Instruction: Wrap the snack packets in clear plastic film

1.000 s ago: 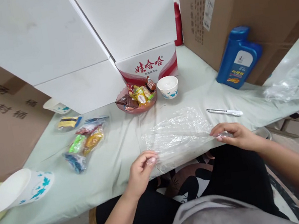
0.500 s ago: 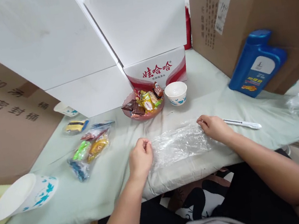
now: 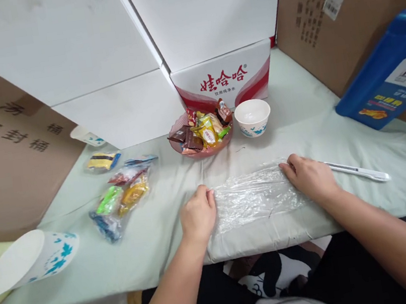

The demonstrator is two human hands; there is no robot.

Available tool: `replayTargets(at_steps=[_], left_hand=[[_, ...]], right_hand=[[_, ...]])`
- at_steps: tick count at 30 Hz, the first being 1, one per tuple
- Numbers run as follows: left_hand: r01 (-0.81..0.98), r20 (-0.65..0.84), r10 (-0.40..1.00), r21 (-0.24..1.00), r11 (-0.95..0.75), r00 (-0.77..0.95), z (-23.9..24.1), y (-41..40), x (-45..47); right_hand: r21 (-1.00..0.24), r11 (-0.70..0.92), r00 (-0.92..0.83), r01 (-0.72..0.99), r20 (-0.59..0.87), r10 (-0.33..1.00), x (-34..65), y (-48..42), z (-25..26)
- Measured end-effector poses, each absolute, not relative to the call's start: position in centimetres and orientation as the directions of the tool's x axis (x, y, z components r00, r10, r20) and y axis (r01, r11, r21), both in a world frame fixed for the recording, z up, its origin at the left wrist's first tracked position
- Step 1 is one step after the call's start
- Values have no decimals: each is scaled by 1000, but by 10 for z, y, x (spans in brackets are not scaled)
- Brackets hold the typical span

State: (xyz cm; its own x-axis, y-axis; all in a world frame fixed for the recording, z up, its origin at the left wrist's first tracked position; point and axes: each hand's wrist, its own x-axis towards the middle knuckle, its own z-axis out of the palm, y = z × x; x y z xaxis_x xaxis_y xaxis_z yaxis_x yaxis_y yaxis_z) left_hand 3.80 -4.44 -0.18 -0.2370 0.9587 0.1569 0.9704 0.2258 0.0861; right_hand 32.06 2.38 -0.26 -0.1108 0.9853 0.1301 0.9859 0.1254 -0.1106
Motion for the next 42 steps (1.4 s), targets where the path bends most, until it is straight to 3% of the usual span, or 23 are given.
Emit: replayTargets(at_steps=[3,6,8,11,14,17,20,24,30,35,39,42], left_hand=[[983,451,874,126,136,-179,3,-52,32],[986,688,725,122,-115,-1,10,-63,35],[934,647,735,96,-343,203,10,-69,43],[854,336,820,77,-514,463,2,-71,53],[889,85,890,63,-454,448,-8,-69,48],[912,42,917,91,-399,397,-6,-69,35],[893,75,908,162,-419,412,10,-75,27],[827,-24,868,319,-463,496,32,-80,23],[781,-39,873,468,-413,486,42,-76,9],[819,-93,943,528,-226,321,44,-74,-2],[827,-84,981,553,-100,174,39,-67,-5],[839,-37,998,544,-27,56,32,-60,-1]], right_hand=[[-181,226,-150,957,354,923,331,20,3],[-211,517,-331,830,559,760,331,7,15],[-213,692,-513,690,532,674,323,-2,17],[-178,814,-750,553,320,579,311,-5,5],[-118,735,-721,668,140,679,317,6,-15],[-110,604,-591,790,128,797,339,18,-19],[-195,691,-672,696,163,722,358,17,-2],[-377,794,-832,478,97,547,363,7,24],[-454,746,-820,487,55,569,366,5,30],[-531,722,-834,444,49,550,372,4,37],[-657,517,-714,548,-46,698,375,3,41],[-635,403,-552,660,-46,832,369,4,33]])
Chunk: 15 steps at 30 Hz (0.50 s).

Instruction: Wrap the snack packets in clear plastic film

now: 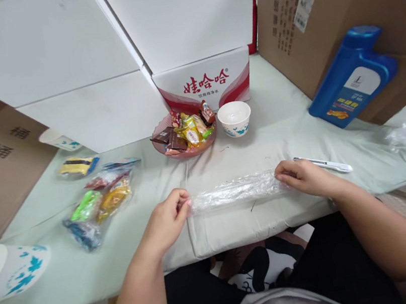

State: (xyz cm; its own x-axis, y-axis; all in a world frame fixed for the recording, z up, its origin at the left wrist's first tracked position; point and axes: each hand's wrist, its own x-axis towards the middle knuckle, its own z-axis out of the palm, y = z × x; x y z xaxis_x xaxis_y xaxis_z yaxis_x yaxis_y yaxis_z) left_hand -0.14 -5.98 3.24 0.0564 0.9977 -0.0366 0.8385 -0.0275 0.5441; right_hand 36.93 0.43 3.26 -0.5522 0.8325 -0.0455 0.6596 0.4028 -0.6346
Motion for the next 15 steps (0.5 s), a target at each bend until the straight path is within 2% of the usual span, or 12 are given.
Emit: replayTargets(at_steps=[6,9,12,14,15], left_hand=[[966,-23,995,239,103,-100,23,-48,11],[985,58,988,105,139,-145,25,-50,14],[990,311,940,72,124,-140,30,-60,23],[995,390,921,98,-35,-6,29,-69,36],[984,373,923,107,-140,91,26,-73,44]], right_hand=[[-233,375,-366,897,84,927,350,8,3],[-134,357,-325,924,215,921,350,7,1],[-128,509,-432,851,382,817,350,1,7],[-112,693,-617,713,369,695,345,-6,8],[-108,766,-707,634,322,630,341,-9,7]])
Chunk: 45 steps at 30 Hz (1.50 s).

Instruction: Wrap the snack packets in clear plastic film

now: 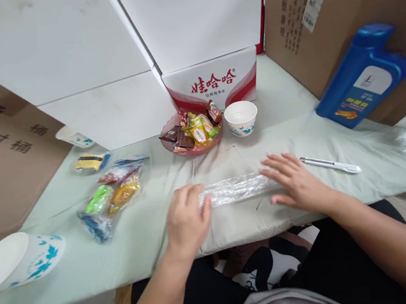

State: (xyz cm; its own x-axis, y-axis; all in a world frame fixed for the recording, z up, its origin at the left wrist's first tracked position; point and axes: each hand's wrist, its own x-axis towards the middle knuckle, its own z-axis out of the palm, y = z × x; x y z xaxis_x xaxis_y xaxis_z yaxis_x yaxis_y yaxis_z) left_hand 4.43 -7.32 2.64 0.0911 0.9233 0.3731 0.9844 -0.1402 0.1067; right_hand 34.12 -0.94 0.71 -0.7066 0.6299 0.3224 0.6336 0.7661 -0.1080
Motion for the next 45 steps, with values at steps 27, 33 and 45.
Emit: replayTargets(at_steps=[27,33,45], left_hand=[[936,334,928,349,38,-162,13,-39,13],[854,150,970,513,87,-189,3,-21,-3],[503,-73,988,855,130,-133,16,-33,0]], right_hand=[[-263,691,-618,674,311,722,372,9,2],[-188,660,-595,728,306,743,367,13,-12],[-138,649,-594,748,297,748,367,13,-17]])
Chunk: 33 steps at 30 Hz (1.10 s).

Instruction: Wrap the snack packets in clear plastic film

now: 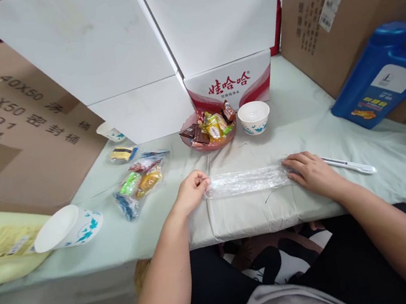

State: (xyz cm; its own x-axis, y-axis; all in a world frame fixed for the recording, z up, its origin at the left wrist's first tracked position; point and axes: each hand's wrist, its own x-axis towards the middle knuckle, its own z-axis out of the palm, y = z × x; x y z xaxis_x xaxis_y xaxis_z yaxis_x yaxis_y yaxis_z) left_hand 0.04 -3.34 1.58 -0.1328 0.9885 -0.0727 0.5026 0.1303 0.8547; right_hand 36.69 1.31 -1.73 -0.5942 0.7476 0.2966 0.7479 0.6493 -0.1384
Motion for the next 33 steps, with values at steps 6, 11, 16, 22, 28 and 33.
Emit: replayTargets(at_steps=[6,11,16,22,28,33], left_hand=[[863,-106,969,440,248,-224,18,-38,5],[985,303,946,155,74,-119,21,-49,29],[941,344,892,60,-334,295,6,-65,67],[957,248,926,-18,-291,286,0,-78,87],[854,160,856,105,-510,491,-1,-86,96],[660,20,687,257,-705,726,-3,-84,99]], right_hand=[[-151,653,-595,742,300,746,367,14,-18],[-236,634,-559,736,316,767,368,16,-14],[-361,500,-478,787,156,865,366,19,-5],[-600,371,-440,709,35,897,370,8,18],[-957,171,-858,233,-120,499,376,-27,54],[-1000,-19,-989,1,-4,147,367,-31,54]])
